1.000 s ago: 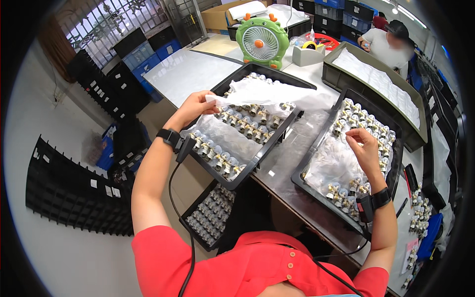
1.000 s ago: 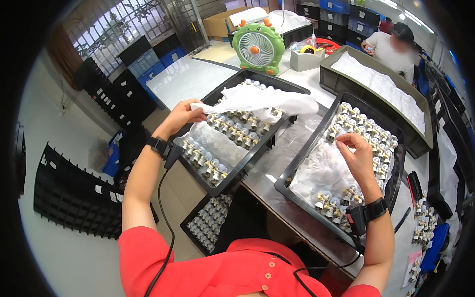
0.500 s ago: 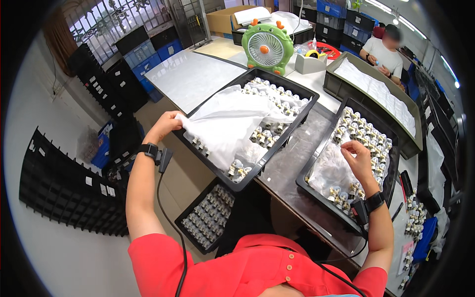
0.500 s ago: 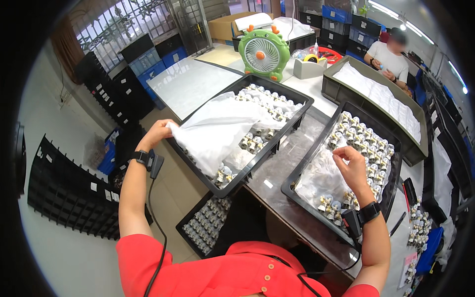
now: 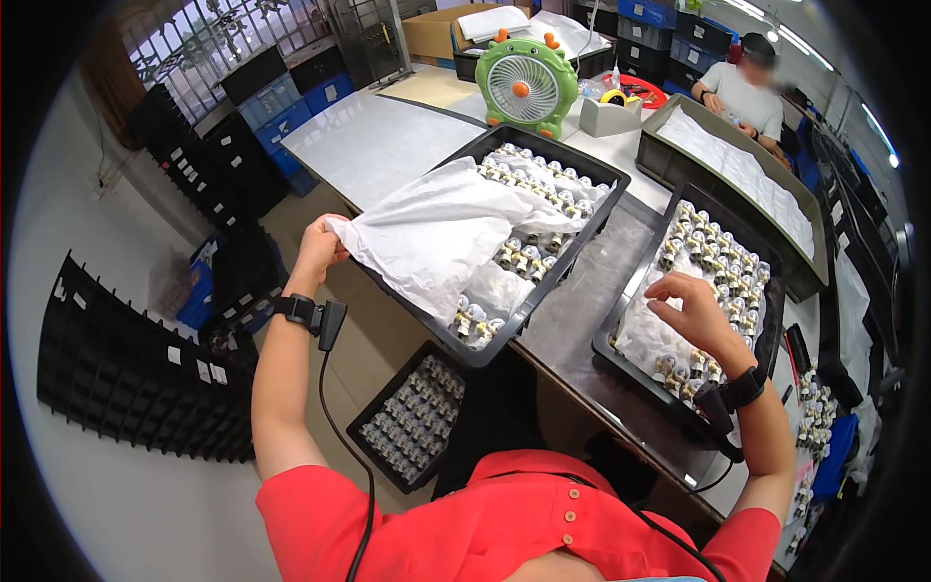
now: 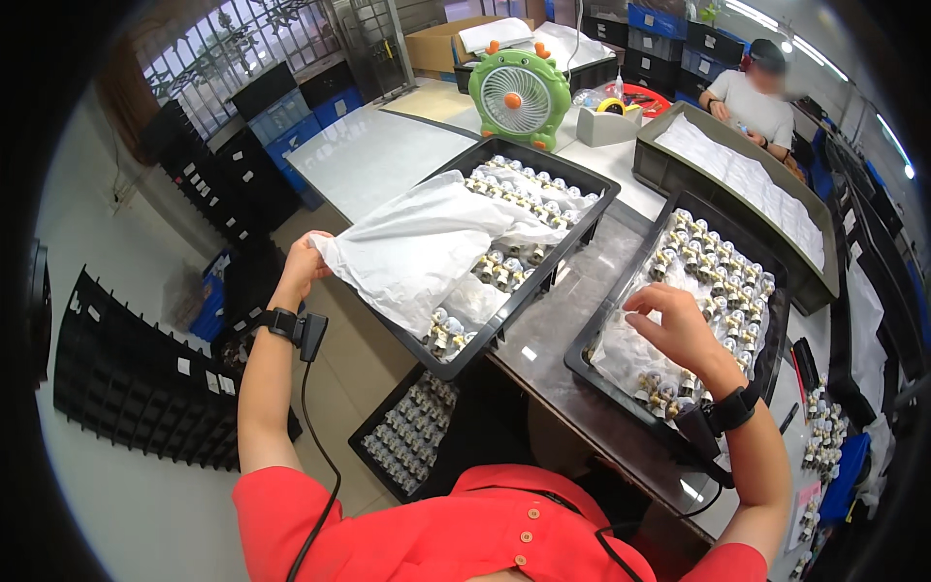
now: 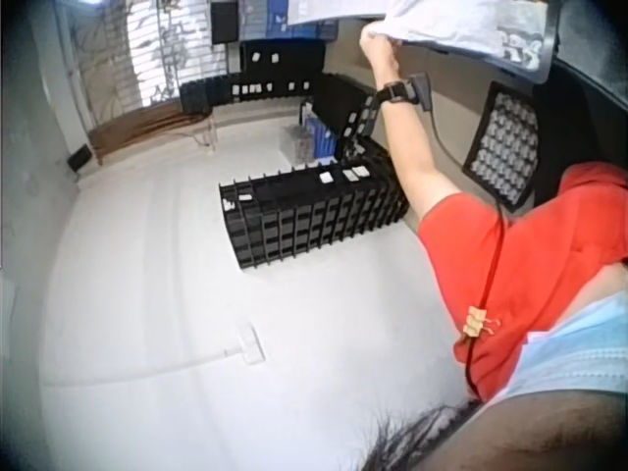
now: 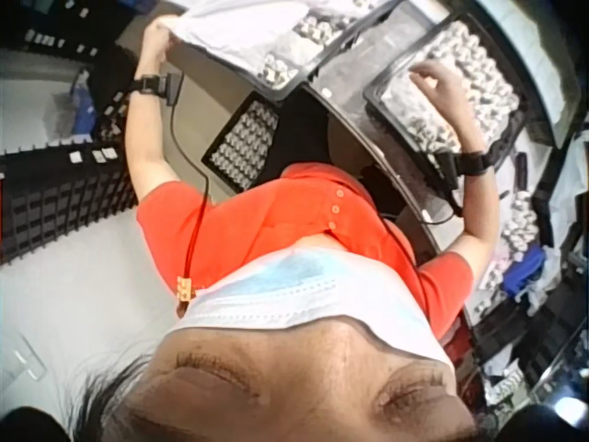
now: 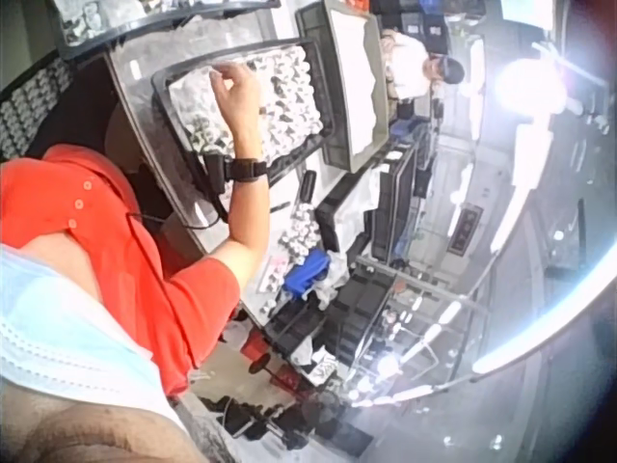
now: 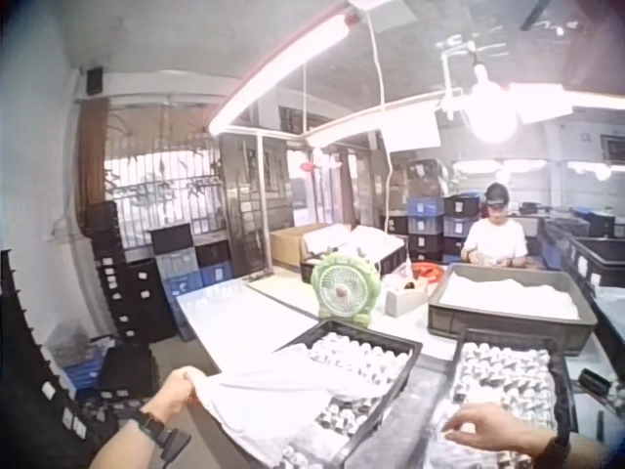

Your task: The person repeatedly picks small cylindrical components from a tray, rotates them in both hands, and places them into another tray. The person also adjusts a white tissue on the tray and briefly handles a black tray. The task is performed one item at a time in a repetitive manner.

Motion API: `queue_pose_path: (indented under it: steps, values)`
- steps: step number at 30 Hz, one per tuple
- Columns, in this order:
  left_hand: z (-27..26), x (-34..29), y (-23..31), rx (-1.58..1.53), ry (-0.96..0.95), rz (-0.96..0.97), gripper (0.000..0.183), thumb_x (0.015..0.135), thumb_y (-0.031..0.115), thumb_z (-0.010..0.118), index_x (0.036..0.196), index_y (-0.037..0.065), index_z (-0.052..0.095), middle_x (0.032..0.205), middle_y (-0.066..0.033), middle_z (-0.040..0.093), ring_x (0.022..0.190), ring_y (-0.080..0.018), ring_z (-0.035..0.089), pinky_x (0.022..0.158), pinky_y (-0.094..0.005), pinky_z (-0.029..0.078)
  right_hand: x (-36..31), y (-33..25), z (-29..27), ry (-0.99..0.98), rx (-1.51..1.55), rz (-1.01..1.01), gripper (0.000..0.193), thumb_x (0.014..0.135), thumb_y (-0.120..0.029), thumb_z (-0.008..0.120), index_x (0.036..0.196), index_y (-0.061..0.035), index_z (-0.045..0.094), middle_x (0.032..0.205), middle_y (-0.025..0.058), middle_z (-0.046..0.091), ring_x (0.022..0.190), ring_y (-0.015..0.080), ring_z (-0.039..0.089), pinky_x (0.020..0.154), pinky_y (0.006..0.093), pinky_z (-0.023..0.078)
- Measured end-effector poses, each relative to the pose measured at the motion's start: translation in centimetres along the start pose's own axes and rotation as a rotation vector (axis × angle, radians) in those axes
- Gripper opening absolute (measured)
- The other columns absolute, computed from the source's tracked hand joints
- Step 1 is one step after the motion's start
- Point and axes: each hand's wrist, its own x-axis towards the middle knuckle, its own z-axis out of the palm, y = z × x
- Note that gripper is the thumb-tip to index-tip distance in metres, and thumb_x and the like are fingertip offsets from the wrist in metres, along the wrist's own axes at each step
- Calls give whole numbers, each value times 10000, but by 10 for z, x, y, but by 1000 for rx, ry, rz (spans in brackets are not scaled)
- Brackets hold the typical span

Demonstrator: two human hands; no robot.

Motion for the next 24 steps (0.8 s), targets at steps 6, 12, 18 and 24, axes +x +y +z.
queue_pose_path:
  steps: [6, 12, 18, 24]
  values:
    - [16, -30, 24, -14, -159, 13, 424, 802, -27, 433, 1179, 135, 538, 826, -9, 634, 633, -62, 558, 609, -209, 480, 17, -22, -5, -162, -7, -45, 102, 770, -86, 634, 846, -18, 630, 814, 105, 632, 749, 209, 623, 692, 314, 487]
    - [11, -65, 30, 126, -558, 51, 324, 864, 75, 523, 1186, 65, 544, 971, -59, 633, 840, -141, 634, 737, -246, 508, 59, -72, 35, -271, 161, -144, 255, 784, -178, 652, 974, -10, 622, 893, 130, 636, 842, 239, 622, 759, 338, 487]
    - [52, -54, 80, -285, -536, 166, 292, 925, 188, 489, 1140, 3, 558, 1131, -77, 582, 996, -207, 604, 822, -307, 468, 93, -104, 106, -157, 171, -29, 953, 674, -423, 752, 1344, 50, 266, 1240, 255, 470, 1127, 351, 493, 944, 378, 397]
    - [120, -35, 149, -561, -679, 331, 367, 874, 206, 562, 1196, 43, 495, 1231, -26, 522, 1109, -227, 522, 830, -285, 385, 147, -85, 95, -95, 305, 266, 732, 701, -265, 740, 1271, 32, 389, 1070, 177, 596, 927, 218, 594, 796, 303, 463]
